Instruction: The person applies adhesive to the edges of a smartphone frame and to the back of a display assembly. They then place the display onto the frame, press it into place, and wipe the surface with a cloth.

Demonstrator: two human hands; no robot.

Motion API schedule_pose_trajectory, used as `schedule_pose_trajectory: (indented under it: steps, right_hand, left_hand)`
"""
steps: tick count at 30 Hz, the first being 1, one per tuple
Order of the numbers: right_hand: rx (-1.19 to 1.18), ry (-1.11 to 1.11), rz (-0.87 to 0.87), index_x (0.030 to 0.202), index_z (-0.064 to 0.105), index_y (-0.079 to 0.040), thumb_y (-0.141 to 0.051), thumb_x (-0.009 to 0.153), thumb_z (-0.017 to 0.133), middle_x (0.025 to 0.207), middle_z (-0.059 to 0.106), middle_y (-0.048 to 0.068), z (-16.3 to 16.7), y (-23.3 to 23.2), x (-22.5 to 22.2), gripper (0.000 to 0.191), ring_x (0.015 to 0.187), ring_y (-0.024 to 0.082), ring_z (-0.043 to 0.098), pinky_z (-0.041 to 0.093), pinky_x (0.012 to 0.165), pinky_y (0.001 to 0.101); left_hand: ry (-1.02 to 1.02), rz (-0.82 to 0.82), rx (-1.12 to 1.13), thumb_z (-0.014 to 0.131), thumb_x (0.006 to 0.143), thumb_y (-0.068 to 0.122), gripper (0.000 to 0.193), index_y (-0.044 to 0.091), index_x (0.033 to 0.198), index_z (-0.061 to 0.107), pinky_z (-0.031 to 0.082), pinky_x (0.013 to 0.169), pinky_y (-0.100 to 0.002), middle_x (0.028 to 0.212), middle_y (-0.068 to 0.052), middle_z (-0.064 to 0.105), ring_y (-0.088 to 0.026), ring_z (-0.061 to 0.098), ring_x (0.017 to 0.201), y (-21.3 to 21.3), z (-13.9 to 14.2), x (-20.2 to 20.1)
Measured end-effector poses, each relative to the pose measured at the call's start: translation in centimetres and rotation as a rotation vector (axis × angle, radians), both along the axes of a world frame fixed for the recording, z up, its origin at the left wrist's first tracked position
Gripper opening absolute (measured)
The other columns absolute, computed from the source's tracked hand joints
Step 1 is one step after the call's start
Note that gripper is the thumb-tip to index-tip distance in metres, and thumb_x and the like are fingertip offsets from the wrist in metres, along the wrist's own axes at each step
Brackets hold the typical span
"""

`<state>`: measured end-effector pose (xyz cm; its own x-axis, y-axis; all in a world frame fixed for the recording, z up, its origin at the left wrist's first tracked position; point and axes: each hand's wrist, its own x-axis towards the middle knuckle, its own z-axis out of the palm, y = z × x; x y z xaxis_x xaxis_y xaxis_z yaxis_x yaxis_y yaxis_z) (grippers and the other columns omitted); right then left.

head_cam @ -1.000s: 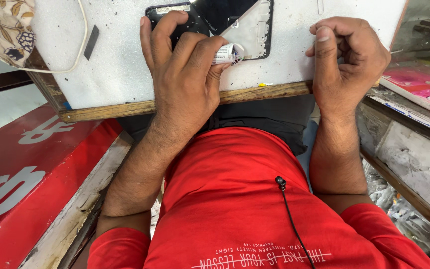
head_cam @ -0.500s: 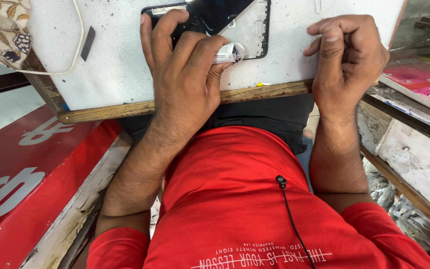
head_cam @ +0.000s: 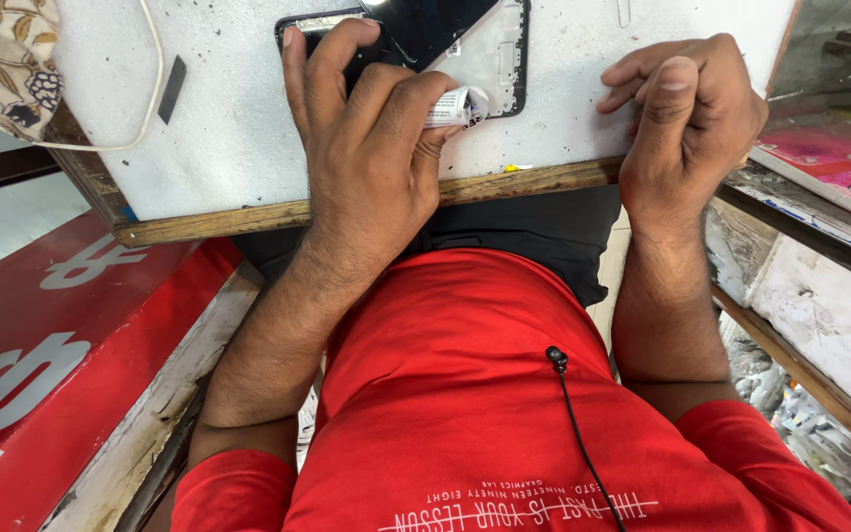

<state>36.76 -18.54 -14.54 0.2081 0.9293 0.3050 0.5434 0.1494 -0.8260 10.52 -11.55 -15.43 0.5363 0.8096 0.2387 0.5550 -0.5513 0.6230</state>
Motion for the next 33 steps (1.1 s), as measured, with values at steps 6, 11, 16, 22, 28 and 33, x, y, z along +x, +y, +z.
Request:
schedule_pose_trajectory:
  steps: [6, 11, 16, 22, 28, 33]
  right_hand:
    - [0.003, 0.02, -0.006, 0.104, 0.054, 0.0, -0.037, 0.125, 0.046, 0.096, 0.073, 0.017, -0.1, 0.0, 0.2, 0.043, 0.067, 0.016, 0.07, 0.049, 0.054, 0.0228]
    - [0.017, 0.029, 0.003, 0.108, 0.053, 0.0, -0.035, 0.126, 0.047, 0.093, 0.074, 0.017, -0.3, 0.0, 0.4, 0.04, 0.068, 0.016, 0.07, 0.052, 0.056, 0.0231]
    - [0.024, 0.034, 0.01, 0.11, 0.054, 0.0, -0.033, 0.127, 0.048, 0.093, 0.073, 0.016, -0.4, 0.0, 0.5, 0.038, 0.068, 0.015, 0.07, 0.054, 0.057, 0.0228]
    - [0.034, 0.042, 0.026, 0.113, 0.053, 0.0, -0.031, 0.126, 0.048, 0.094, 0.073, 0.016, -0.6, 0.1, 0.6, 0.034, 0.069, 0.015, 0.07, 0.056, 0.059, 0.0231]
    - [0.038, 0.064, 0.043, 0.117, 0.052, 0.0, -0.028, 0.127, 0.049, 0.094, 0.072, 0.017, -1.1, 0.2, 0.9, 0.029, 0.071, 0.015, 0.069, 0.058, 0.062, 0.024]
    - [0.028, 0.071, 0.041, 0.118, 0.051, 0.0, -0.026, 0.127, 0.05, 0.094, 0.071, 0.017, -1.3, 0.1, 0.9, 0.028, 0.072, 0.015, 0.069, 0.059, 0.063, 0.0238]
  left_hand:
    - [-0.013, 0.001, 0.006, 0.072, 0.108, 0.029, 0.024, 0.013, 0.126, 0.072, 0.009, 0.128, -0.07, 0.117, -0.003, 0.066, -0.029, 0.04, 0.145, -0.1, -0.2, 0.4]
    - [-0.016, -0.002, 0.019, 0.073, 0.107, 0.028, 0.023, 0.013, 0.125, 0.072, 0.009, 0.129, -0.069, 0.117, -0.003, 0.065, -0.03, 0.039, 0.145, -0.2, -0.4, 0.8]
    - [-0.021, -0.004, 0.003, 0.074, 0.107, 0.026, 0.022, 0.013, 0.125, 0.072, 0.009, 0.129, -0.07, 0.118, -0.003, 0.065, -0.03, 0.039, 0.146, -0.4, -0.4, 1.0]
    - [-0.02, -0.009, 0.006, 0.075, 0.106, 0.024, 0.023, 0.013, 0.126, 0.072, 0.009, 0.129, -0.07, 0.118, -0.003, 0.065, -0.029, 0.038, 0.146, -0.4, -0.5, 1.2]
    - [-0.028, -0.006, 0.014, 0.076, 0.106, 0.023, 0.023, 0.014, 0.127, 0.072, 0.008, 0.13, -0.069, 0.119, -0.003, 0.065, -0.029, 0.037, 0.147, -0.4, -0.8, 1.6]
    - [-0.028, -0.016, 0.015, 0.077, 0.105, 0.02, 0.023, 0.014, 0.126, 0.072, 0.007, 0.129, -0.069, 0.119, -0.003, 0.064, -0.029, 0.036, 0.147, -0.5, -1.0, 1.8]
